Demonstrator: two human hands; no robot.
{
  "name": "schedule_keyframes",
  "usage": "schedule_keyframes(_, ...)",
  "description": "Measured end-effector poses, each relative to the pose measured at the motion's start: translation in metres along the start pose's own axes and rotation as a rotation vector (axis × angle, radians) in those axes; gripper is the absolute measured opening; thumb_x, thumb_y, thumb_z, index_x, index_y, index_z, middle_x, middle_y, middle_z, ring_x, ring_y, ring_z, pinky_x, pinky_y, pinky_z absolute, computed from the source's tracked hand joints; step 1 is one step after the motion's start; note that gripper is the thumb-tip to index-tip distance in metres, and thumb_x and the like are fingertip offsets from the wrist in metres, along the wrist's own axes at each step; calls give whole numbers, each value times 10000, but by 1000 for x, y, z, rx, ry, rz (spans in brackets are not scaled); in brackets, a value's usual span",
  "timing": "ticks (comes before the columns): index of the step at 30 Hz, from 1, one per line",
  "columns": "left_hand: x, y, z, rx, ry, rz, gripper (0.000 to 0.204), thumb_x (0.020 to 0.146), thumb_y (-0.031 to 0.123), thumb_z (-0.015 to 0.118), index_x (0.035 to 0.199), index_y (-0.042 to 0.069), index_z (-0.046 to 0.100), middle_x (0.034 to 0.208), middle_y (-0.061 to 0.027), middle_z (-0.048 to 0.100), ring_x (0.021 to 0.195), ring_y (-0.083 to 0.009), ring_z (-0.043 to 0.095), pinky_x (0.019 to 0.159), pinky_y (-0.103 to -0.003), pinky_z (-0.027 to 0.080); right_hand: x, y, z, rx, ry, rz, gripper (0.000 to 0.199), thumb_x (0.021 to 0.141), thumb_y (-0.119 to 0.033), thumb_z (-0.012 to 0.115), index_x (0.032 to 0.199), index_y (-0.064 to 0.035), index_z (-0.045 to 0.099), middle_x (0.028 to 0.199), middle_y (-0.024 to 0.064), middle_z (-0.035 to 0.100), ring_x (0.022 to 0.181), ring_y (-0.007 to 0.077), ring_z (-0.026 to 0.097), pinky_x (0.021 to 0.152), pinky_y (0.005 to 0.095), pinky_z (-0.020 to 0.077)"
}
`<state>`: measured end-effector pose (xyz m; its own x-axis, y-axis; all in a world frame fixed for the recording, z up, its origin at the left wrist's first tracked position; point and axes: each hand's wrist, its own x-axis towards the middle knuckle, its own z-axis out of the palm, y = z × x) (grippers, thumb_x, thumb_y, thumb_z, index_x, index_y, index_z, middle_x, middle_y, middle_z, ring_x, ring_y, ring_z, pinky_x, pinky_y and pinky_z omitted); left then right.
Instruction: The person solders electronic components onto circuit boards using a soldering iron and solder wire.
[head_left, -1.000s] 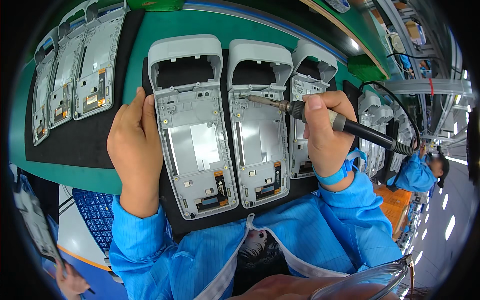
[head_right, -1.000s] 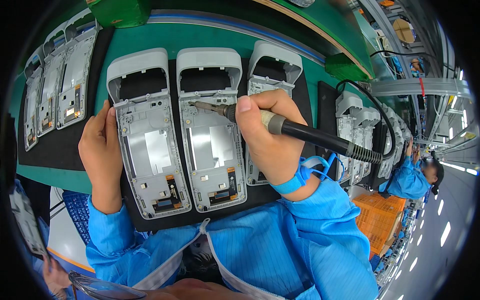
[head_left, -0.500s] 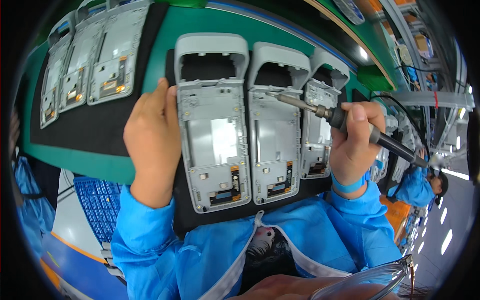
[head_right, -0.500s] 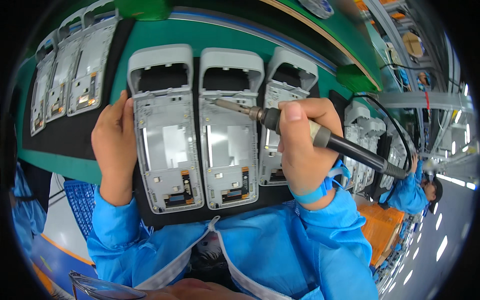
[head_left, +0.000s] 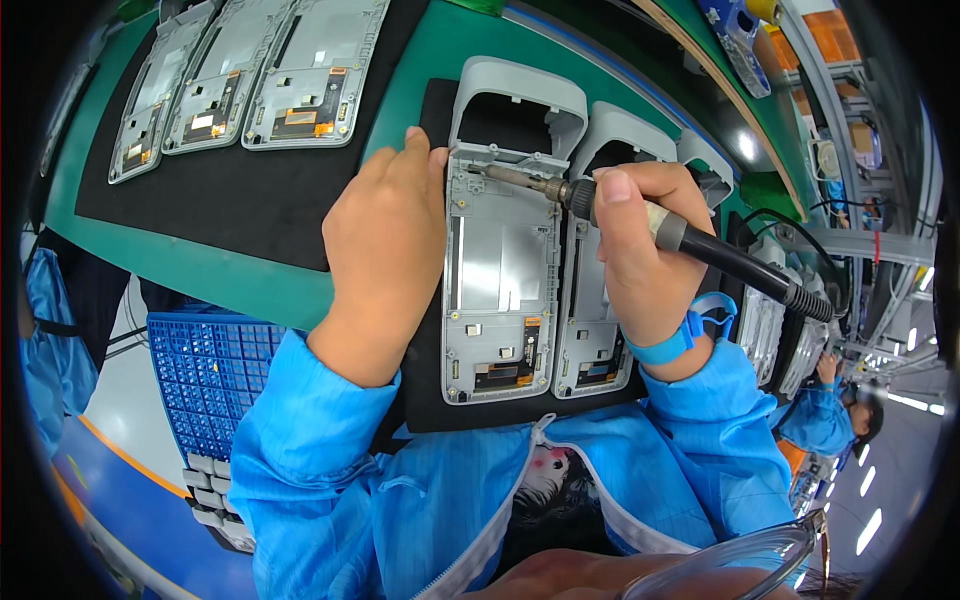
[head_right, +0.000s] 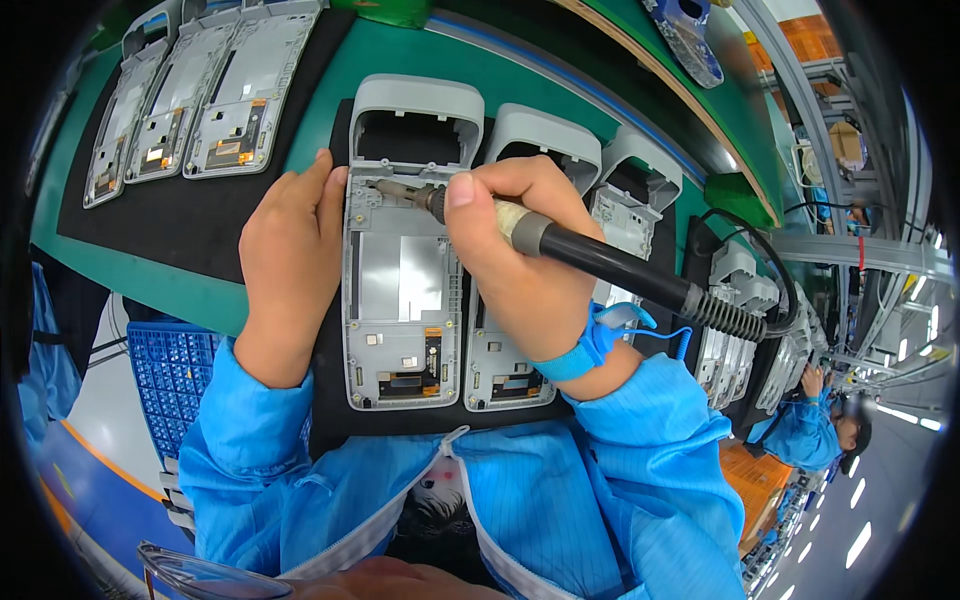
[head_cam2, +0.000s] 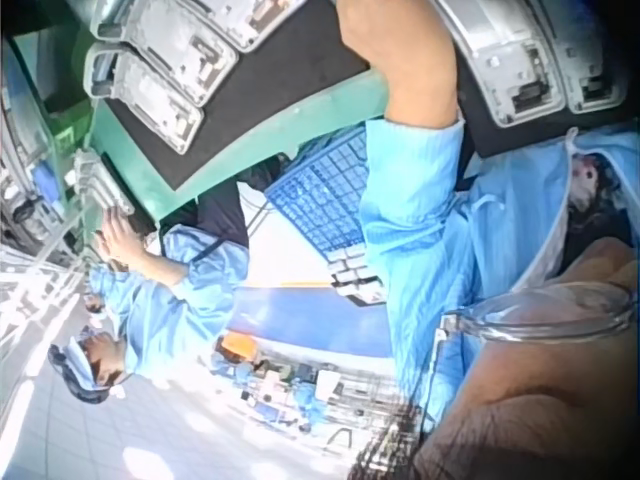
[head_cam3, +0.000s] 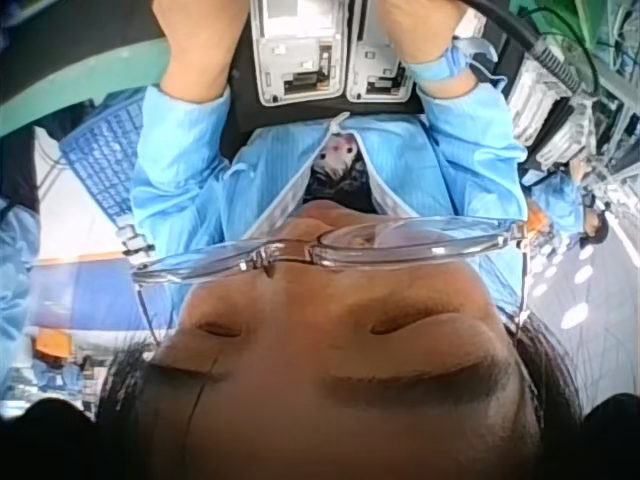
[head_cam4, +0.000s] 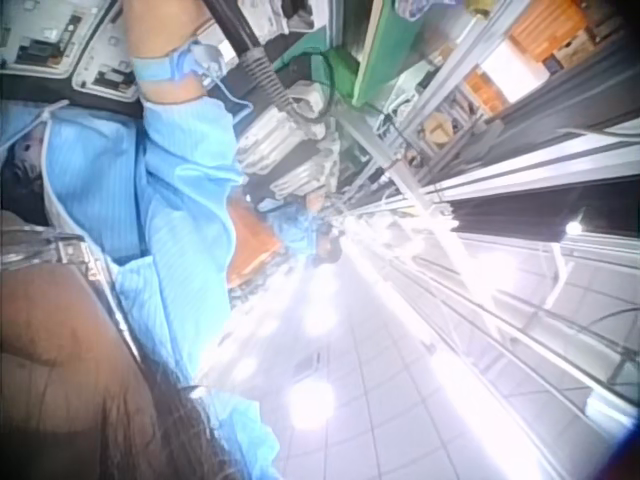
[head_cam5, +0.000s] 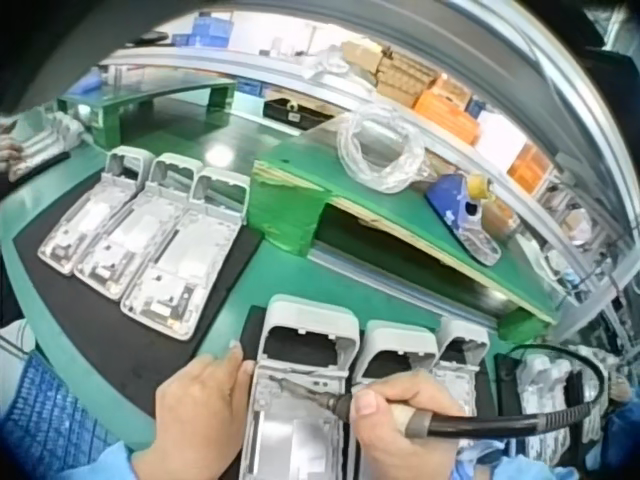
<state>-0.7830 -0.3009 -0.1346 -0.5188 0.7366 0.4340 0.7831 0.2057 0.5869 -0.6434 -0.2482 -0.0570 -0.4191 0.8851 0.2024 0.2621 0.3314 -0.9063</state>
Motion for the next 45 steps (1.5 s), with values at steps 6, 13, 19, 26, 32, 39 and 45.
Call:
schedule_keyframes(6, -1, 0, 0, -14, -1, 1, 180, 810, 141, 549, 900, -2, 609, 637, -103, 541, 562, -252, 554, 480, -324, 446, 0, 0, 2, -11, -4, 5, 135, 804, -141, 605, 776, -25, 541, 685, 5, 540, 616, 53, 482, 560, 203, 402)
schedule_keyframes(13, -1, 0, -1, -12, -1, 7, 180, 807, 136, 551, 899, -7, 610, 634, -102, 539, 558, -249, 554, 473, -321, 445, -1, -1, 1, -14, -7, 8, 139, 804, -146, 605, 772, -27, 541, 684, 4, 538, 619, 52, 482, 559, 202, 402)
schedule_keyframes(19, 0, -4, -1, -9, 23, 26, 175, 807, 135, 551, 893, -5, 610, 633, -101, 538, 556, -249, 554, 470, -317, 445, -1, -2, 5, -21, -1, 26, 144, 802, -150, 608, 762, -27, 543, 677, 2, 534, 620, 53, 481, 555, 203, 400)
schedule_keyframes(26, 3, 2, 0, 0, -11, 17, 183, 810, 143, 548, 898, -4, 610, 641, -107, 541, 566, -261, 555, 484, -329, 448, 1, -7, -17, 4, 69, -40, 145, 810, -151, 595, 769, -30, 528, 649, 10, 531, 547, 47, 459, 499, 189, 379)
schedule_keyframes(32, 5, 12, 3, 25, -28, -27, 196, 816, 153, 547, 921, 3, 617, 655, -112, 546, 571, -274, 550, 495, -346, 437, -12, -3, -72, 0, 195, 16, 139, 814, -136, 587, 766, -25, 519, 646, 9, 532, 543, 43, 450, 489, 182, 365)
schedule_keyframes(39, 8, 21, 11, -10, -46, -51, 199, 822, 144, 546, 927, -7, 622, 625, -110, 530, 534, -258, 530, 471, -338, 409, -10, 22, -88, -178, 230, 0, 161, 823, -175, 557, 758, -34, 514, 571, -1, 478, 446, 49, 411, 408, 179, 320)
schedule_keyframes(45, 13, 28, 11, -4, -38, -42, 199, 821, 141, 549, 928, -11, 622, 622, -113, 528, 530, -250, 526, 474, -334, 406, -6, 19, -92, -135, 220, 76, 130, 783, -124, 617, 734, -25, 548, 666, 8, 537, 605, 57, 476, 544, 212, 396)
